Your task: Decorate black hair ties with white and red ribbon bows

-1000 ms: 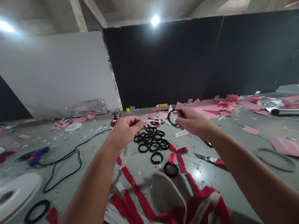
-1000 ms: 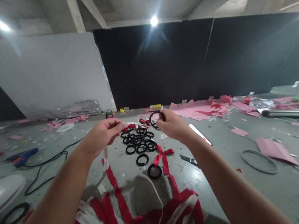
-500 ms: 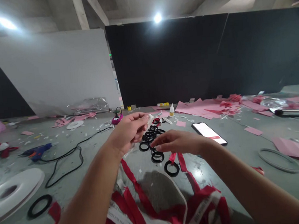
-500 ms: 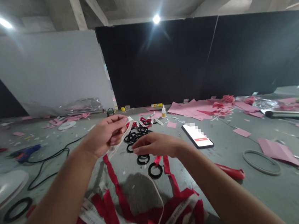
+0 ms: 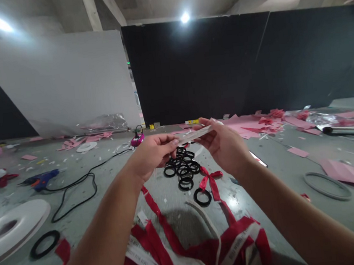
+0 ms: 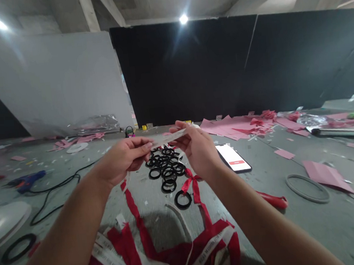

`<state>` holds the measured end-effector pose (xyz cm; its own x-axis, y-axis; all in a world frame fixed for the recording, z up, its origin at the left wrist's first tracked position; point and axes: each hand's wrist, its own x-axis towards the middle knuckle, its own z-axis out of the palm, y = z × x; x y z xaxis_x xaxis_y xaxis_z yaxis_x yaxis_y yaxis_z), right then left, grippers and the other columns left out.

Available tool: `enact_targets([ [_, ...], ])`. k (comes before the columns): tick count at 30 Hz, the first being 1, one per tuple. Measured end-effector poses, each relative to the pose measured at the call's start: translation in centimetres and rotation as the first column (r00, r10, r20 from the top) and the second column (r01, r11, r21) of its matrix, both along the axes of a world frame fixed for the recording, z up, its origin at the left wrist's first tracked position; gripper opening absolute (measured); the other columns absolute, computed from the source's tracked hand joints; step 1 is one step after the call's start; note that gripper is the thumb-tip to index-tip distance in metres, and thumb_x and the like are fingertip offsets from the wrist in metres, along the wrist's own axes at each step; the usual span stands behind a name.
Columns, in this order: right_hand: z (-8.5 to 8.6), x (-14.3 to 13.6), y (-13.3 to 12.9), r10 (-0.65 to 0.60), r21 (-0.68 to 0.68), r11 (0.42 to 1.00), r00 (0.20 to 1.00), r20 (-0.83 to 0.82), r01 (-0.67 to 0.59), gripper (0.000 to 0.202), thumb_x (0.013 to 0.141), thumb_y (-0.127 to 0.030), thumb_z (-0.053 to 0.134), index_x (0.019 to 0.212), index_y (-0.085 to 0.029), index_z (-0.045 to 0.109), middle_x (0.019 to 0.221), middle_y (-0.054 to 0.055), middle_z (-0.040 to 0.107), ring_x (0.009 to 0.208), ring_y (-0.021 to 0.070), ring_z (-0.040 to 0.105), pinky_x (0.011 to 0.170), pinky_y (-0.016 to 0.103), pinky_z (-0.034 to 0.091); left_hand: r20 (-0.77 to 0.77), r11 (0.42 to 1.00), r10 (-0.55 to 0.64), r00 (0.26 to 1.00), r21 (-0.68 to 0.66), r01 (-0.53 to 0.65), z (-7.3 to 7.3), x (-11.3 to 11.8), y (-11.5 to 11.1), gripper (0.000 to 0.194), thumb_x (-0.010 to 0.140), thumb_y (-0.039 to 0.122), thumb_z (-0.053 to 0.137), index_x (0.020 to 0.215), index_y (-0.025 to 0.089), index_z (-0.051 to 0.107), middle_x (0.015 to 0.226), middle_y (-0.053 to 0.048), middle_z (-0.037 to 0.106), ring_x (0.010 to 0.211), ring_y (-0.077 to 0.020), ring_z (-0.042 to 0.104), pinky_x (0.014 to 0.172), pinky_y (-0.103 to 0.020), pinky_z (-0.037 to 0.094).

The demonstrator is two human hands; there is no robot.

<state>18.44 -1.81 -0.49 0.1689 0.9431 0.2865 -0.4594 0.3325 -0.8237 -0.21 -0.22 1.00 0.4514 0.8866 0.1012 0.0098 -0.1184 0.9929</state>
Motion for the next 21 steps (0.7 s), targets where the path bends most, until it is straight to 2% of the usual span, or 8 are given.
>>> enact_targets([
  [3, -0.1, 1.5, 1.0, -0.116, 0.012, 0.993, 0.993, 0.01, 0.116, 0.02, 0.096, -0.026, 0.047, 0.092, -0.017, 0.065, 0.09, 0.007, 0.072, 0.086, 0.0151, 0.069, 0.088, 0.034, 0.056, 0.063, 1.0, -0.003, 0.998, -0.024, 0.005, -0.1, -1.0, 0.9, 0.018, 0.077, 0.024, 0.07, 0.093, 0.017, 0.069, 0.059, 0.001, 0.057, 0.037, -0.002, 0.031, 0.037, -0.017, 0.012],
  [7, -0.5, 2.7, 2.1, -0.217, -0.019, 0.976, 0.976, 0.004, 0.217, 0.02, 0.096, -0.025, 0.046, 0.087, -0.018, 0.062, 0.089, 0.007, 0.07, 0.081, 0.014, 0.069, 0.087, 0.033, 0.058, 0.234, 0.996, -0.05, 0.971, -0.057, 0.064, -0.1, -2.2, 1.6, 0.017, 0.074, 0.017, 0.069, 0.091, 0.018, 0.07, 0.054, 0.003, 0.056, 0.033, -0.0008, 0.026, 0.036, -0.017, 0.009],
  [9, -0.7, 3.0, 2.3, -0.251, -0.057, 0.966, 0.968, 0.017, 0.251, 0.017, 0.095, -0.024, 0.047, 0.088, -0.018, 0.06, 0.089, 0.007, 0.069, 0.078, 0.014, 0.069, 0.086, 0.032, 0.059, 0.344, 0.995, -0.074, 0.936, -0.044, 0.095, 0.0, -2.5, 1.5, 0.018, 0.075, 0.015, 0.066, 0.092, 0.018, 0.071, 0.054, 0.003, 0.058, 0.032, -0.0008, 0.026, 0.034, -0.016, 0.013],
  [11, -1.0, 3.1, 2.4, -0.277, -0.115, 0.953, 0.959, 0.057, 0.282, 0.012, 0.094, -0.022, 0.048, 0.089, -0.018, 0.059, 0.085, 0.006, 0.067, 0.075, 0.0156, 0.07, 0.081, 0.034, 0.061, 0.47, 0.995, -0.079, 0.879, -0.021, 0.1, 0.1, -2.6, 1.3, 0.022, 0.076, 0.014, 0.062, 0.095, 0.018, 0.071, 0.058, 0.002, 0.061, 0.034, -0.0031, 0.038, 0.035, -0.017, 0.024],
  [14, -1.6, 3.0, 2.5, -0.287, -0.176, 0.936, 0.951, 0.117, 0.304, 0.009, 0.092, -0.019, 0.05, 0.089, -0.017, 0.058, 0.078, 0.005, 0.065, 0.07, 0.0176, 0.071, 0.069, 0.033, 0.062, 0.627, 0.995, -0.064, 0.776, -0.019, 0.098, 0.2, -2.3, 0.8, 0.026, 0.076, 0.013, 0.056, 0.096, 0.019, 0.072, 0.07, 0.0, 0.068, 0.064, -0.0123, 0.066, 0.054, -0.022, 0.048],
  [17, -2.1, 2.7, 2.5, -0.267, -0.182, 0.94, 0.955, 0.129, 0.287, 0.006, 0.09, -0.015, 0.051, 0.088, -0.016, 0.057, 0.079, 0.005, 0.066, 0.067, 0.0159, 0.07, 0.068, 0.032, 0.061, 0.713, 0.99, -0.102, 0.694, 0.003, 0.142, 0.0, -1.9, 0.7, 0.036, 0.067, 0.01, 0.049, 0.094, 0.019, 0.073, 0.086, -0.002, 0.074, 0.102, -0.0204, 0.067, 0.083, -0.032, 0.054],
  [19, -2.3, 2.5, 2.6, -0.245, -0.177, 0.949, 0.963, 0.111, 0.262, 0.006, 0.089, -0.013, 0.052, 0.087, -0.016, 0.057, 0.084, 0.006, 0.068, 0.069, 0.0145, 0.07, 0.072, 0.031, 0.06, 0.72, 0.99, -0.118, 0.684, 0.029, 0.14, -0.2, -2.0, 0.8, 0.044, 0.06, 0.007, 0.048, 0.093, 0.02, 0.073, 0.091, -0.001, 0.075, 0.108, -0.0208, 0.065, 0.088, -0.032, 0.053],
  [21, -2.4, 2.4, 2.6, -0.221, -0.173, 0.957, 0.972, 0.076, 0.231, 0.007, 0.089, -0.013, 0.051, 0.088, -0.017, 0.057, 0.089, 0.007, 0.07, 0.075, 0.0144, 0.071, 0.077, 0.03, 0.06, 0.645, 0.991, -0.126, 0.753, 0.049, 0.124, -0.4, -2.3, 1.0, 0.041, 0.058, 0.005, 0.049, 0.088, 0.02, 0.074, 0.083, -0.002, 0.076, 0.095, -0.0206, 0.07, 0.081, -0.031, 0.054],
])
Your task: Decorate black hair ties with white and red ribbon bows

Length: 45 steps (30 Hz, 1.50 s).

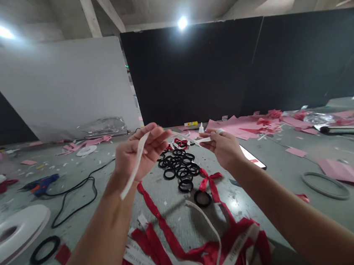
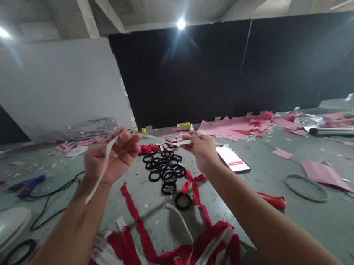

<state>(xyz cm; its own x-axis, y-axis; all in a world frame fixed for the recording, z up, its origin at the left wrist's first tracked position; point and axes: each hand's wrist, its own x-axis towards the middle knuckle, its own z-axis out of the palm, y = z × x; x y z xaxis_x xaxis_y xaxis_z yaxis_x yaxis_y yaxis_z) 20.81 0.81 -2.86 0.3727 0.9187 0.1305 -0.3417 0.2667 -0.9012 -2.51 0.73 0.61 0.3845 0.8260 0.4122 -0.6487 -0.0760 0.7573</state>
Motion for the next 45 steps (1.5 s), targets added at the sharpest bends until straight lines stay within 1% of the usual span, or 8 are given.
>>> enact_targets([
  [5, 0.6, -0.3, -0.3, 0.072, 0.036, 0.997, 0.994, -0.076, -0.07, 0.012, 0.094, -0.016, 0.046, 0.092, -0.019, 0.057, 0.096, 0.007, 0.071, 0.088, 0.0158, 0.071, 0.086, 0.033, 0.058, -0.72, 0.988, -0.058, 0.691, 0.056, 0.141, -0.5, -0.8, 0.7, 0.017, 0.07, 0.014, 0.056, 0.08, 0.014, 0.071, 0.072, -0.011, 0.074, 0.068, -0.0232, 0.07, 0.065, -0.033, 0.053],
  [10, 1.9, -1.2, -1.6, 0.158, 0.119, 0.981, 0.986, -0.051, -0.151, 0.014, 0.096, -0.019, 0.045, 0.095, -0.021, 0.059, 0.099, 0.005, 0.071, 0.085, 0.0134, 0.071, 0.088, 0.031, 0.057, -0.806, 0.911, 0.405, 0.432, 0.316, -0.265, -2.0, 0.5, 1.9, 0.025, 0.079, 0.028, 0.062, 0.102, 0.018, 0.062, 0.088, -0.01, 0.074, 0.078, -0.022, 0.068, 0.067, -0.029, 0.05],
  [15, 2.5, -2.2, -3.1, 0.289, 0.182, 0.941, 0.957, 0.009, -0.286, 0.015, 0.097, -0.024, 0.046, 0.1, -0.021, 0.06, 0.092, 0.002, 0.071, 0.078, 0.0128, 0.071, 0.081, 0.032, 0.058, -0.766, 0.894, 0.356, 0.535, 0.446, 0.045, -2.5, 2.8, 0.6, 0.05, 0.078, 0.045, 0.069, 0.122, 0.023, 0.06, 0.133, -0.012, 0.058, 0.123, -0.0271, 0.053, 0.093, -0.032, 0.045],
  [19, 2.3, -2.6, -3.6, 0.317, 0.242, 0.911, 0.943, 0.105, -0.333, 0.015, 0.094, -0.029, 0.052, 0.102, -0.021, 0.062, 0.094, 0.003, 0.071, 0.084, 0.015, 0.07, 0.082, 0.034, 0.057, -0.773, 0.915, 0.077, 0.63, 0.306, 0.263, -2.3, 4.5, -1.0, 0.036, 0.084, 0.047, 0.062, 0.103, 0.017, 0.069, 0.109, -0.012, 0.07, 0.103, -0.0233, 0.064, 0.083, -0.029, 0.048],
  [28, 2.3, -0.2, -1.8, 0.052, 0.113, 0.99, 0.958, 0.284, -0.087, 0.02, 0.096, -0.031, 0.049, 0.104, -0.019, 0.063, 0.083, 0.003, 0.065, 0.065, 0.0139, 0.07, 0.062, 0.028, 0.057, -0.532, 0.989, 0.112, 0.84, 0.143, -0.041, -2.0, 3.7, -0.2, 0.031, 0.084, 0.047, 0.064, 0.082, 0.016, 0.067, 0.05, 0.006, 0.046, 0.04, -0.0055, 0.039, 0.047, -0.021, 0.037],
  [36, 3.7, 2.0, -1.6, -0.162, 0.223, 0.968, 0.965, 0.205, 0.115, 0.019, 0.098, -0.033, 0.046, 0.104, -0.023, 0.061, 0.077, 0.002, 0.069, 0.058, 0.0125, 0.068, 0.044, 0.021, 0.046, -0.75, 0.892, 0.44, 0.494, 0.427, -0.146, -1.0, 1.3, 0.9, 0.028, 0.082, 0.043, 0.064, 0.078, 0.016, 0.072, 0.059, -0.001, 0.061, 0.045, -0.0081, 0.045, 0.045, -0.021, 0.031],
  [39, 4.3, 1.7, -2.5, -0.152, 0.387, 0.922, 0.941, 0.303, 0.024, 0.017, 0.095, -0.034, 0.051, 0.099, -0.022, 0.062, 0.077, 0.003, 0.07, 0.066, 0.0156, 0.07, 0.046, 0.023, 0.047, -0.695, 0.768, 0.64, 0.327, 0.584, -0.264, -1.0, -0.1, 1.8, 0.018, 0.078, 0.034, 0.068, 0.073, 0.018, 0.074, 0.057, 0.0, 0.064, 0.045, -0.0106, 0.05, 0.047, -0.022, 0.032],
  [45, 4.7, 2.6, -4.1, 0.157, 0.339, 0.845, 0.796, 0.584, -0.415, 0.021, 0.088, -0.035, 0.062, 0.097, -0.02, 0.072, 0.092, 0.007, 0.074, 0.088, 0.0216, 0.07, 0.065, 0.032, 0.056, -0.553, 0.617, 0.765, 0.331, 0.482, -0.622, -1.5, -2.8, 3.7, 0.003, 0.07, 0.021, 0.072, 0.069, 0.018, 0.073, 0.057, -0.001, 0.065, 0.05, -0.0139, 0.059, 0.047, -0.021, 0.035],
])
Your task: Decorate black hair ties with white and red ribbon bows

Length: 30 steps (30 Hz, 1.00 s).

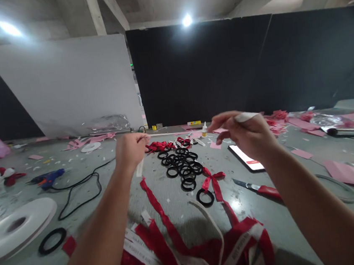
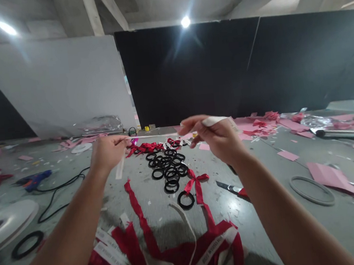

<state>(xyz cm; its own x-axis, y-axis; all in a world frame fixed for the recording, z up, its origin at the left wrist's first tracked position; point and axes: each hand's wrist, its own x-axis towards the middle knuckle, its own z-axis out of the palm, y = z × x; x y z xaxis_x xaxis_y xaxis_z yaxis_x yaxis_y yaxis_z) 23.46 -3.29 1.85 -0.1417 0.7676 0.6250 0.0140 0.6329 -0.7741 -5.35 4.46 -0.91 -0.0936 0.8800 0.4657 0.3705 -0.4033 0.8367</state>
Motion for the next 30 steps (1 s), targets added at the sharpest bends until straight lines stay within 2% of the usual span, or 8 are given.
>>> enact_targets([
  [2, 0.3, 1.0, -0.3, 0.25, -0.166, 0.964, 0.913, 0.321, -0.206, 0.02, 0.084, -0.032, 0.066, 0.096, -0.019, 0.075, 0.099, 0.007, 0.074, 0.096, 0.0228, 0.069, 0.08, 0.037, 0.055, 0.079, 1.0, 0.019, 0.997, -0.022, -0.017, -0.1, -0.2, 0.3, 0.008, 0.072, 0.023, 0.07, 0.07, 0.016, 0.072, 0.063, -0.003, 0.067, 0.05, -0.0137, 0.06, 0.047, -0.022, 0.038],
  [4, 0.6, 1.9, -0.3, 0.482, -0.382, 0.872, 0.67, 0.564, -0.307, 0.024, 0.081, -0.027, 0.07, 0.104, -0.02, 0.074, 0.106, 0.007, 0.074, 0.098, 0.022, 0.068, 0.088, 0.037, 0.053, 0.163, 0.999, 0.015, 0.986, -0.048, -0.007, 0.0, 0.0, 0.3, 0.015, 0.074, 0.028, 0.067, 0.075, 0.014, 0.072, 0.064, -0.005, 0.067, 0.048, -0.0137, 0.059, 0.047, -0.023, 0.042],
  [7, 0.8, 2.3, 0.0, 0.529, -0.491, 0.843, 0.502, 0.684, -0.22, 0.04, 0.08, -0.029, 0.071, 0.119, -0.021, 0.068, 0.109, 0.007, 0.073, 0.092, 0.0197, 0.069, 0.081, 0.032, 0.054, 0.261, 0.998, -0.008, 0.965, -0.055, 0.023, 0.5, 1.0, -0.3, 0.025, 0.075, 0.034, 0.066, 0.086, 0.013, 0.073, 0.065, -0.004, 0.067, 0.048, -0.0132, 0.058, 0.048, -0.025, 0.046],
  [10, 0.2, 0.8, 0.4, 0.087, -0.213, 0.973, 0.708, 0.701, 0.092, 0.033, 0.087, -0.041, 0.063, 0.108, -0.017, 0.069, 0.089, 0.006, 0.073, 0.076, 0.0173, 0.067, 0.067, 0.03, 0.051, 0.343, 0.993, -0.104, 0.934, -0.022, 0.119, 1.3, 2.4, -1.7, 0.032, 0.068, 0.036, 0.075, 0.091, 0.014, 0.075, 0.068, -0.003, 0.067, 0.053, -0.0118, 0.057, 0.052, -0.024, 0.047],
  [12, -0.5, -1.2, 0.4, -0.188, -0.048, 0.966, 0.818, 0.544, 0.254, 0.033, 0.088, -0.046, 0.06, 0.099, -0.016, 0.068, 0.083, 0.006, 0.069, 0.072, 0.0165, 0.064, 0.061, 0.029, 0.048, 0.366, 0.972, -0.216, 0.905, -0.009, 0.236, 1.8, 3.4, -2.9, 0.035, 0.066, 0.038, 0.078, 0.092, 0.015, 0.076, 0.067, -0.002, 0.067, 0.055, -0.0109, 0.056, 0.054, -0.023, 0.046],
  [18, -2.3, -6.7, -1.2, 0.06, -0.056, 0.997, 0.976, 0.211, -0.05, 0.025, 0.09, -0.038, 0.06, 0.105, -0.018, 0.062, 0.1, 0.008, 0.068, 0.087, 0.0166, 0.063, 0.076, 0.031, 0.05, 0.287, 0.872, -0.463, 0.839, -0.021, 0.489, 2.3, 6.1, -5.8, 0.028, 0.075, 0.038, 0.073, 0.093, 0.018, 0.078, 0.059, 0.001, 0.06, 0.054, -0.0092, 0.05, 0.053, -0.021, 0.04],
  [22, -2.5, -7.4, -1.5, -0.018, -0.13, 0.991, 0.993, 0.117, 0.033, 0.021, 0.089, -0.037, 0.061, 0.085, -0.017, 0.062, 0.079, 0.002, 0.063, 0.071, 0.0133, 0.058, 0.065, 0.029, 0.046, 0.196, 0.919, -0.386, 0.902, -0.009, 0.395, 2.6, 6.6, -6.5, 0.026, 0.078, 0.038, 0.069, 0.087, 0.016, 0.078, 0.055, 0.002, 0.056, 0.049, -0.0084, 0.044, 0.046, -0.021, 0.035],
  [30, -5.1, -9.1, -1.1, 0.096, -0.282, 0.953, 0.993, -0.066, -0.111, 0.038, 0.078, -0.034, 0.072, 0.102, -0.023, 0.046, 0.087, 0.003, 0.065, 0.079, 0.0168, 0.063, 0.067, 0.03, 0.048, -0.078, 0.981, -0.097, 0.992, 0.158, 0.108, 2.2, 7.0, -6.5, 0.026, 0.084, 0.032, 0.059, 0.087, 0.014, 0.077, 0.067, -0.002, 0.067, 0.059, -0.0124, 0.052, 0.053, -0.023, 0.039],
])
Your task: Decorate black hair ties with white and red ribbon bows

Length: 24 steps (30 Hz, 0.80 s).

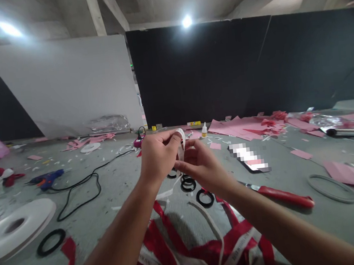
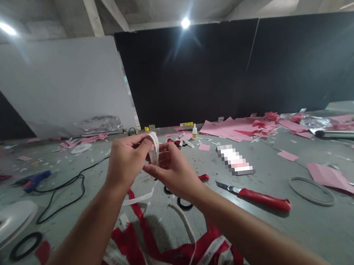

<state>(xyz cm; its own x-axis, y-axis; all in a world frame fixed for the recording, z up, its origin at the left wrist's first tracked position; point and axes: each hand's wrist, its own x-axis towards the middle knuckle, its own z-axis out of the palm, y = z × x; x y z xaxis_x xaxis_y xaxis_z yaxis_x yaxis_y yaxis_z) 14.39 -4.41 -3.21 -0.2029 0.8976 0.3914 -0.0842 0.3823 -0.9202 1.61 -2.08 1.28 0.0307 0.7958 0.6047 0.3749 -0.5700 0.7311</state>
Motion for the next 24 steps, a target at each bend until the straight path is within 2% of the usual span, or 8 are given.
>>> enact_targets([
  [5, -1.4, -0.3, 0.3, -0.244, 0.133, 0.967, 0.943, 0.228, 0.218, 0.006, 0.081, -0.022, 0.058, 0.078, -0.019, 0.054, 0.068, -0.001, 0.059, 0.064, 0.0127, 0.053, 0.057, 0.026, 0.037, -0.112, 1.0, 0.016, 0.994, 0.007, -0.015, -0.5, 0.7, -0.3, 0.029, 0.085, 0.029, 0.053, 0.073, 0.014, 0.075, 0.062, -0.002, 0.066, 0.061, -0.0143, 0.056, 0.056, -0.024, 0.039],
  [8, -1.3, 0.0, 0.6, -0.309, 0.189, 0.947, 0.897, 0.315, 0.259, 0.02, 0.082, -0.018, 0.048, 0.063, -0.018, 0.055, 0.06, -0.001, 0.055, 0.059, 0.012, 0.049, 0.056, 0.026, 0.034, -0.121, 0.999, -0.034, 0.992, -0.028, 0.031, -0.5, 0.8, -0.3, 0.028, 0.085, 0.03, 0.052, 0.075, 0.015, 0.074, 0.068, -0.003, 0.067, 0.063, -0.0147, 0.056, 0.058, -0.025, 0.04],
  [11, -0.8, 0.2, 0.9, -0.124, -0.01, 0.992, 0.981, 0.149, 0.126, 0.023, 0.085, -0.023, 0.045, 0.067, -0.017, 0.059, 0.065, 0.002, 0.062, 0.059, 0.0136, 0.054, 0.06, 0.028, 0.039, -0.058, 0.942, -0.297, 0.953, -0.181, 0.282, -0.1, 0.0, 0.0, 0.026, 0.084, 0.032, 0.053, 0.085, 0.016, 0.073, 0.071, -0.003, 0.065, 0.064, -0.0149, 0.055, 0.059, -0.026, 0.041],
  [14, -0.5, 0.4, 1.0, 0.052, -0.228, 0.97, 0.987, -0.151, -0.086, 0.023, 0.084, -0.025, 0.044, 0.069, -0.017, 0.059, 0.058, 0.0, 0.057, 0.049, 0.0118, 0.049, 0.056, 0.028, 0.039, 0.029, 0.778, -0.558, 0.829, -0.329, 0.535, 0.4, -1.4, 0.4, 0.024, 0.082, 0.026, 0.055, 0.098, 0.018, 0.07, 0.073, -0.001, 0.064, 0.067, -0.0148, 0.056, 0.064, -0.026, 0.043],
  [16, -0.3, 0.6, 0.9, 0.158, -0.312, 0.916, 0.942, -0.296, -0.251, 0.021, 0.083, -0.024, 0.043, 0.074, -0.016, 0.061, 0.05, -0.005, 0.046, 0.041, 0.0086, 0.036, 0.052, 0.027, 0.036, 0.054, 0.737, -0.595, 0.802, -0.363, 0.571, 0.4, -2.0, 0.8, 0.025, 0.081, 0.026, 0.057, 0.1, 0.018, 0.069, 0.073, -0.001, 0.062, 0.067, -0.0144, 0.055, 0.066, -0.027, 0.043],
  [20, 0.1, 0.8, 0.5, 0.333, -0.385, 0.763, 0.827, -0.453, -0.519, 0.023, 0.085, -0.025, 0.04, 0.078, -0.017, 0.06, 0.043, -0.01, 0.03, 0.037, 0.0064, 0.015, 0.046, 0.024, 0.03, 0.039, 0.722, -0.595, 0.802, -0.413, 0.556, -0.1, -2.2, 1.2, 0.024, 0.083, 0.037, 0.061, 0.081, 0.015, 0.07, 0.068, 0.0, 0.057, 0.065, -0.0126, 0.049, 0.065, -0.026, 0.04],
  [22, 0.1, 0.8, 0.4, 0.35, -0.395, 0.742, 0.816, -0.461, -0.541, 0.023, 0.087, -0.028, 0.04, 0.078, -0.017, 0.059, 0.044, -0.009, 0.035, 0.035, 0.006, 0.019, 0.046, 0.023, 0.031, 0.075, 0.724, -0.571, 0.817, -0.423, 0.545, -0.3, -1.8, 1.2, 0.027, 0.082, 0.04, 0.063, 0.077, 0.014, 0.069, 0.064, 0.0, 0.055, 0.062, -0.0117, 0.048, 0.063, -0.026, 0.039],
  [24, -0.1, 0.7, 0.4, 0.32, -0.405, 0.781, 0.862, -0.394, -0.475, 0.024, 0.089, -0.033, 0.044, 0.085, -0.017, 0.061, 0.051, -0.005, 0.05, 0.037, 0.007, 0.036, 0.048, 0.025, 0.037, 0.133, 0.761, -0.502, 0.855, -0.403, 0.509, -0.4, -1.5, 1.2, 0.028, 0.081, 0.042, 0.065, 0.076, 0.014, 0.07, 0.062, 0.001, 0.057, 0.059, -0.011, 0.049, 0.061, -0.025, 0.039],
])
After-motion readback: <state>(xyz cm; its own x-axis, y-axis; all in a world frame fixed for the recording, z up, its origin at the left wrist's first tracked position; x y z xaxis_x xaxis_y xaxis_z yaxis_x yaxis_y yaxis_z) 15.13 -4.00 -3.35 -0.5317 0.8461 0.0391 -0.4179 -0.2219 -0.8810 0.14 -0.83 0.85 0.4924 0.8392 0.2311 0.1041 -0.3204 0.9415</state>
